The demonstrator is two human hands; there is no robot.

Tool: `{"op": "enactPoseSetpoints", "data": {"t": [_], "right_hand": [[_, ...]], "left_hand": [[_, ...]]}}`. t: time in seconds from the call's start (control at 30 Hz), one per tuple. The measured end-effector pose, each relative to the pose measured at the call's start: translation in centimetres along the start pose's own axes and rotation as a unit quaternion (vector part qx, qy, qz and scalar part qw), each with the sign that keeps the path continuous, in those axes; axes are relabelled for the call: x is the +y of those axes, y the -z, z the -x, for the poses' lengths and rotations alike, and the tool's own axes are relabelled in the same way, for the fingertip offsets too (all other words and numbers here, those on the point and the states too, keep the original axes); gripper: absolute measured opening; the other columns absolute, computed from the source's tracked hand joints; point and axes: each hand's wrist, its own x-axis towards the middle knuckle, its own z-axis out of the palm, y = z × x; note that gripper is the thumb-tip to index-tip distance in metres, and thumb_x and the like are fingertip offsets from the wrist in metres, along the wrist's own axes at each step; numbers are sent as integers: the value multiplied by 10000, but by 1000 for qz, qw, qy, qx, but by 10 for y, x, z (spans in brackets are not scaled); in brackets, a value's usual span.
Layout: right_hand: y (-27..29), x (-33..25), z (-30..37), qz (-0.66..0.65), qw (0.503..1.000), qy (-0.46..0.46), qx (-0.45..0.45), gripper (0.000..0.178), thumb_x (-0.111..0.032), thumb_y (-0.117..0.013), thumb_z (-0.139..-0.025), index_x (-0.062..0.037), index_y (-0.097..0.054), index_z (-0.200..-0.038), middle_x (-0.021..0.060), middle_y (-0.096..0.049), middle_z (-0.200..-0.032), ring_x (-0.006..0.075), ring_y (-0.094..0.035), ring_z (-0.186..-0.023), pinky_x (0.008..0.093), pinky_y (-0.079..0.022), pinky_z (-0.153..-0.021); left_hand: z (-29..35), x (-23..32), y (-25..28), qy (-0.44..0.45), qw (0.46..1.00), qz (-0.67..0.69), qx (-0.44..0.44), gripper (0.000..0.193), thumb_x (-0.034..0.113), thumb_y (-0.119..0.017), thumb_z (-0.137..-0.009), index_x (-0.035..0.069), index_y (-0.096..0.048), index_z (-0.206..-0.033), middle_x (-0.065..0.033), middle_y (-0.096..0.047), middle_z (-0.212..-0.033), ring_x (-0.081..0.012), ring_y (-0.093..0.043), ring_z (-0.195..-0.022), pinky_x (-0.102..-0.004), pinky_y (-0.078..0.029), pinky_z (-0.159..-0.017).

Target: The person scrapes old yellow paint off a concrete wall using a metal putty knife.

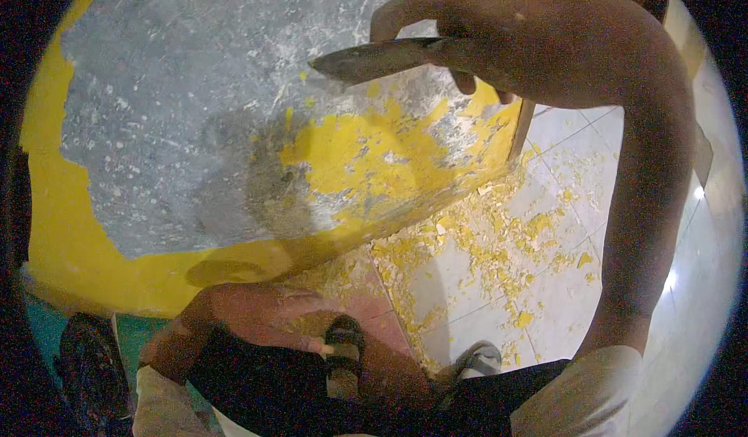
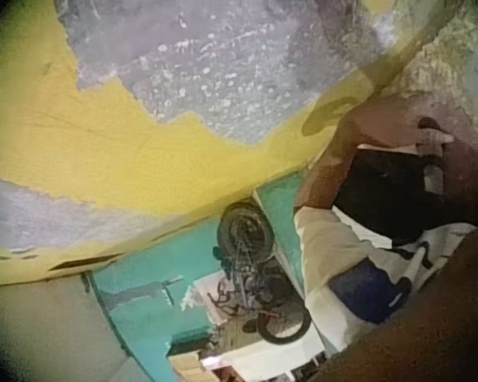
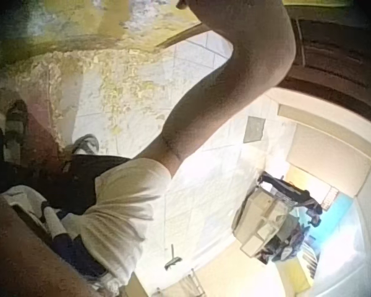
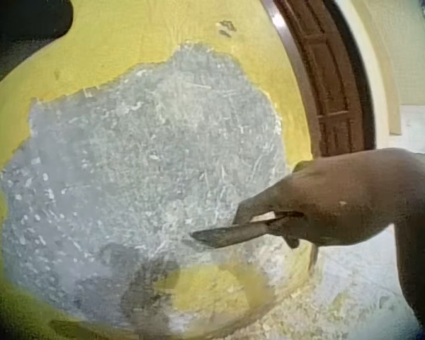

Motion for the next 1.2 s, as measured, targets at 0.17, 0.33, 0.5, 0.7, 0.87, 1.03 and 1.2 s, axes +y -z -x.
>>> {"op": "enactPoseSetpoints", "data": {"t": [0.17,0.33,0.5,0.7,0.87,1.03,1.2], "right_hand": [[-8,20,14,18,995,15,92,314,-35,-553,-891,-41,-540,-1205,63,-570,-723,111,-602,-589,237,-488,-469],[-28,11,10,-101,992,18,72,345,1,-650,-822,-2,-485,-1125,65,-576,-808,111,-610,-627,205,-493,-481],[-36,4,-16,-191,978,29,-82,342,24,-653,-793,8,-500,-1098,80,-568,-749,130,-627,-662,252,-513,-529],[-49,-3,-26,-159,975,49,-144,339,22,-654,-787,10,-507,-1092,89,-572,-743,143,-632,-669,269,-517,-544],[-51,-11,-25,-112,976,43,-185,336,21,-655,-783,12,-514,-1088,97,-576,-738,153,-637,-674,283,-519,-557],[-54,-24,-28,-61,970,37,-233,334,19,-656,-778,14,-520,-1083,105,-580,-733,164,-641,-679,297,-522,-570],[-46,-30,-24,6,960,-6,-279,332,18,-657,-774,16,-526,-1079,113,-584,-728,174,-646,-685,311,-524,-582]], "left_hand": [[-3,-1,0,24,1000,14,-4,703,527,-482,-910,-52,-402,-1302,-270,-496,-1263,-386,-486,-1179,-390,-386,-1007],[-6,-14,-6,42,998,49,-10,699,494,-528,-901,-39,-380,-1327,-248,-454,-1305,-355,-424,-1248,-390,-330,-1059],[-9,9,3,-82,997,-1,7,655,463,-548,-893,-49,-422,-1282,-242,-507,-1195,-373,-460,-1175,-397,-370,-1012],[0,-1,-9,-53,998,-9,37,631,440,-556,-895,-45,-429,-1280,-245,-499,-1229,-381,-480,-1152,-413,-388,-994],[4,5,-2,10,1000,7,13,624,435,-557,-895,-40,-431,-1279,-253,-501,-1234,-381,-495,-1145,-411,-394,-992],[3,10,-9,-12,999,-30,24,634,431,-569,-886,-38,-424,-1288,-240,-517,-1229,-381,-490,-1157,-409,-395,-996],[21,2,-8,-41,993,-82,68,614,432,-568,-887,-19,-443,-1284,-229,-518,-1221,-388,-489,-1148,-430,-396,-985]]}}
